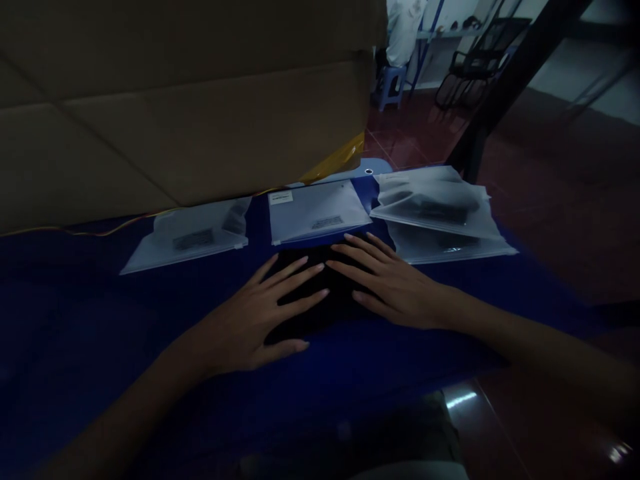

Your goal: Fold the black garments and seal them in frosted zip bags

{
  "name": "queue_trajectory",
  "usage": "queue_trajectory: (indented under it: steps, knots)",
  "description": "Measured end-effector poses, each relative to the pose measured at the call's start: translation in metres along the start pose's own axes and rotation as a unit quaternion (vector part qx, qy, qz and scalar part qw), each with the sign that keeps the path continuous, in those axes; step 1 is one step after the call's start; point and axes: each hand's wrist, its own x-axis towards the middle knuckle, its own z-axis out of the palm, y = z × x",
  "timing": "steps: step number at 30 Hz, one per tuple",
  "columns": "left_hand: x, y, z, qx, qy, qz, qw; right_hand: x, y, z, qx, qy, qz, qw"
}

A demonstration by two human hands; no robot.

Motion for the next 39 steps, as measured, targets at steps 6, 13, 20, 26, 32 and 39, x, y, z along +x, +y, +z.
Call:
queue_trajectory:
  steps: [6, 13, 20, 26, 32, 39]
  knots:
    - [-0.004, -0.005, 0.0, -0.009, 0.042, 0.005, 0.999, -0.002, 0.008, -0.002, -0.046, -0.031, -0.007, 0.998]
    - [-0.004, -0.013, 0.004, 0.022, 0.086, -0.001, 0.996, -0.002, 0.01, 0.0, -0.103, 0.031, 0.071, 0.992]
    - [-0.002, -0.006, 0.005, 0.059, 0.079, -0.005, 0.995, 0.0, 0.004, 0.0, -0.168, 0.091, 0.199, 0.961]
    - [-0.003, -0.004, 0.005, 0.051, 0.078, -0.009, 0.996, 0.003, -0.002, 0.0, -0.155, 0.084, 0.203, 0.963]
    - [0.002, 0.003, 0.006, 0.026, 0.11, -0.046, 0.993, 0.005, 0.001, -0.001, -0.063, 0.097, 0.23, 0.966]
    - [0.005, 0.006, 0.016, -0.022, 0.105, -0.06, 0.992, 0.003, 0.005, -0.003, -0.023, 0.163, 0.213, 0.963]
